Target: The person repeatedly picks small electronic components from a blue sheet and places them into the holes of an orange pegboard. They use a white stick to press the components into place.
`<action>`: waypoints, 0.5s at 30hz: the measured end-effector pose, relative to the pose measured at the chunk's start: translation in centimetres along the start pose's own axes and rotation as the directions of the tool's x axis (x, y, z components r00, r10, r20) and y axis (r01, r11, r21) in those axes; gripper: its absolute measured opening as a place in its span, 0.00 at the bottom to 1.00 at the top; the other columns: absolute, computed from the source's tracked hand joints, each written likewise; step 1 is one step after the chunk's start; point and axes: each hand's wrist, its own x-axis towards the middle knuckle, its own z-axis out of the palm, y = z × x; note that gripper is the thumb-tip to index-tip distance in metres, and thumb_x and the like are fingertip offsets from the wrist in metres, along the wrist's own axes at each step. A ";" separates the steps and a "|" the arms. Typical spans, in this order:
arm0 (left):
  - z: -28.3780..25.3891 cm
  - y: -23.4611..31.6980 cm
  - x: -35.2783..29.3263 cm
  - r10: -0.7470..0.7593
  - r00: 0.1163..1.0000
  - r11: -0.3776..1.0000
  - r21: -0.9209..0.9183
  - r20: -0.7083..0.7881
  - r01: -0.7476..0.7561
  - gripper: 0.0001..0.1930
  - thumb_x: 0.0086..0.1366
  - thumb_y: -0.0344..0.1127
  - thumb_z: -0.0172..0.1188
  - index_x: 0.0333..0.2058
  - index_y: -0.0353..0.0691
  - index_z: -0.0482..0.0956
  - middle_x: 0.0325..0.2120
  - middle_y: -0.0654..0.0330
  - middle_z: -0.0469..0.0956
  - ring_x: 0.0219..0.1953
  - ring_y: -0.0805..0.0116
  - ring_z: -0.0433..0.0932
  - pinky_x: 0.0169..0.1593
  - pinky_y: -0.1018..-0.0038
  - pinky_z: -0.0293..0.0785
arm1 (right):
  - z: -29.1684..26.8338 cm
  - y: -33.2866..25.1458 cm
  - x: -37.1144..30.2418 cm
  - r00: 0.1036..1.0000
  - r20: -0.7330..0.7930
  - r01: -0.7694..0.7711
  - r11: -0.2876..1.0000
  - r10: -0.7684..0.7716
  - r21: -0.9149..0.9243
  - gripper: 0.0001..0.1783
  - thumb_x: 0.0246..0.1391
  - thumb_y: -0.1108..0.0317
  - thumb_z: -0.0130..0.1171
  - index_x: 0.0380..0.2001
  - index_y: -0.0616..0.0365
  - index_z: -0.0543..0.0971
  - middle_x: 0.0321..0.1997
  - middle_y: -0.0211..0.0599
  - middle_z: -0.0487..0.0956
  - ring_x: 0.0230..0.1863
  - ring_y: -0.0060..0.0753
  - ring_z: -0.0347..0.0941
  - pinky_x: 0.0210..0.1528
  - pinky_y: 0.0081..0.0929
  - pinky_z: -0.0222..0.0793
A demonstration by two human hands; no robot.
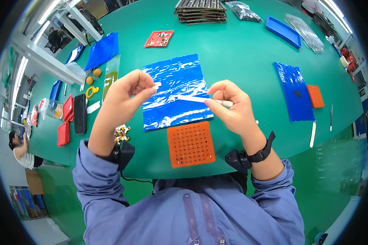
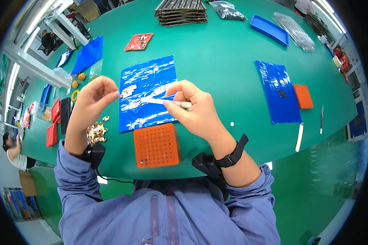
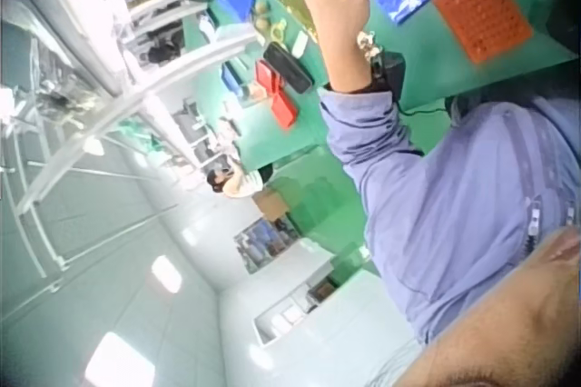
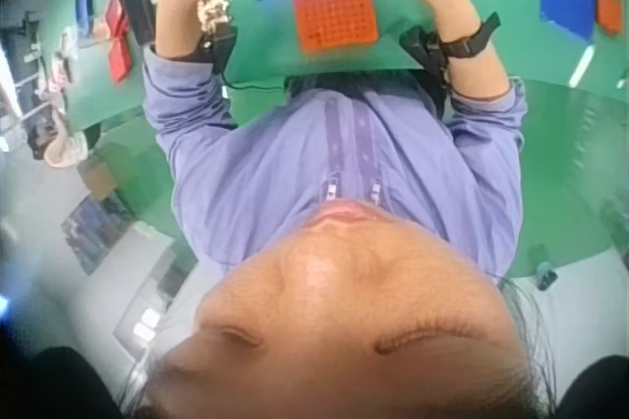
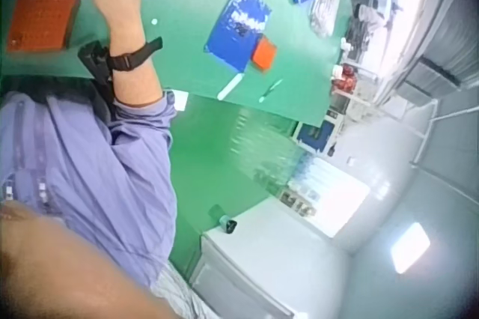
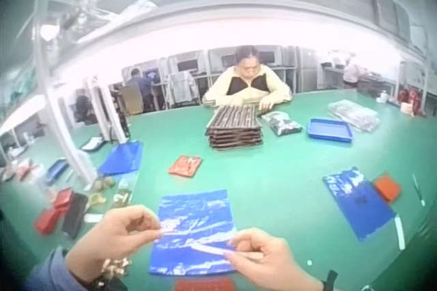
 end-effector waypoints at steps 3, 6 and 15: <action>1.2 0.2 -3.8 0.003 0.999 0.986 -0.167 -0.040 -0.010 0.04 0.55 0.23 0.55 0.31 0.33 0.72 0.25 0.67 0.72 0.28 0.83 0.68 0.32 0.86 0.64 | 0.1 -0.6 -0.2 0.988 0.053 0.147 0.989 -0.147 0.009 0.05 0.42 0.76 0.59 0.27 0.59 0.75 0.18 0.26 0.71 0.22 0.14 0.64 0.22 0.15 0.58; 2.5 -1.3 -6.3 -0.044 0.998 0.932 -0.362 -0.046 0.024 0.05 0.55 0.22 0.54 0.32 0.33 0.72 0.26 0.66 0.72 0.30 0.82 0.69 0.33 0.85 0.65 | 0.9 -1.8 -0.1 0.924 0.140 0.369 0.926 -0.356 -0.075 0.07 0.39 0.78 0.61 0.25 0.59 0.75 0.20 0.29 0.73 0.23 0.19 0.67 0.23 0.18 0.61; 5.8 -3.5 -8.0 0.170 0.970 0.973 -0.128 -0.173 -0.193 0.03 0.50 0.23 0.58 0.26 0.35 0.75 0.23 0.59 0.75 0.27 0.71 0.73 0.31 0.79 0.68 | 5.0 -4.2 -1.7 0.760 0.417 0.601 0.784 -0.498 -0.158 0.12 0.37 0.74 0.62 0.17 0.57 0.67 0.17 0.30 0.69 0.16 0.28 0.65 0.17 0.22 0.60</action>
